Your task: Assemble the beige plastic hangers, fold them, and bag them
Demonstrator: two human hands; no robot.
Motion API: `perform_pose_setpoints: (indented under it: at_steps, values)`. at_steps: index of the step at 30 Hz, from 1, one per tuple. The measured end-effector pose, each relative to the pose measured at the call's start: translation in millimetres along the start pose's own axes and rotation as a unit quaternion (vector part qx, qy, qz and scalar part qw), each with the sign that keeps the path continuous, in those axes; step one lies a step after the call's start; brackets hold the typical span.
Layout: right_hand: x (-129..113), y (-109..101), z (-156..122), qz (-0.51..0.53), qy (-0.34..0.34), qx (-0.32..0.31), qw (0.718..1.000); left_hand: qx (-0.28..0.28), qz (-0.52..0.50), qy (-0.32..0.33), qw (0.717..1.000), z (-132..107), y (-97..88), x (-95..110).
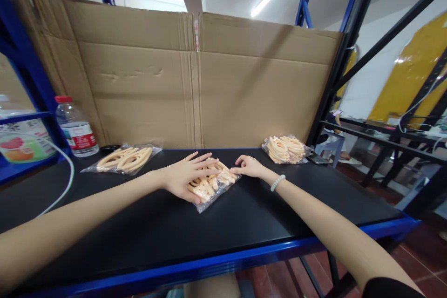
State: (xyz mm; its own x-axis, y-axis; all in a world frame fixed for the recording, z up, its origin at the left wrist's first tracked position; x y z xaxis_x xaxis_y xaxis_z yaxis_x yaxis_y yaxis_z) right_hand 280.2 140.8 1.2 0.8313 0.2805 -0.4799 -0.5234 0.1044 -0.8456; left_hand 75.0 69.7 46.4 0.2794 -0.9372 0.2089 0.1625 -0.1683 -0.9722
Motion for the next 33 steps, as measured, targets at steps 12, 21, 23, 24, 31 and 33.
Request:
perform_pose_setpoints:
  at_steps: [12, 21, 23, 24, 31, 33]
  values:
    - [58, -98, -9, 0.039, 0.054, 0.277, 0.959, 0.107, -0.019, 0.019, 0.994, 61, 20.6, -5]
    - [101, -143, -34, 0.031, 0.129, 0.395, 0.909, 0.152, -0.024, -0.056, 0.986, 162, 33.4, -24]
    - [104, -146, -36, 0.029, 0.132, 0.403, 0.905, 0.166, -0.021, -0.087, 0.982, 179, 34.3, -32]
    - [104, -147, -36, 0.028, 0.133, 0.406, 0.904, 0.173, -0.02, -0.104, 0.979, 186, 34.9, -35]
    - [105, -153, -39, 0.016, 0.146, 0.415, 0.898, 0.18, -0.014, -0.174, 0.968, 217, 41.9, -49]
    - [106, -154, -40, 0.015, 0.153, 0.418, 0.895, 0.176, -0.013, -0.181, 0.967, 223, 43.0, -50]
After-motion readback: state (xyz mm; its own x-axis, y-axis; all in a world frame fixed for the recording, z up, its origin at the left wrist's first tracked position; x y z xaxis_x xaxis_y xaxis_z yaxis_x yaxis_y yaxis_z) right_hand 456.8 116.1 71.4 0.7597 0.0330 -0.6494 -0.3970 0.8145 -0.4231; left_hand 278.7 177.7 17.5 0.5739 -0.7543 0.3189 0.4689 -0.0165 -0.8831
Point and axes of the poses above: each hand's wrist, its own z-axis towards the middle knuckle, its own y-axis out of the palm, x = y × z, the point moved 8 cm from there along z, towards the middle knuckle, and after that the axes turned 15 degrees about -z, right-handed, at the moved point
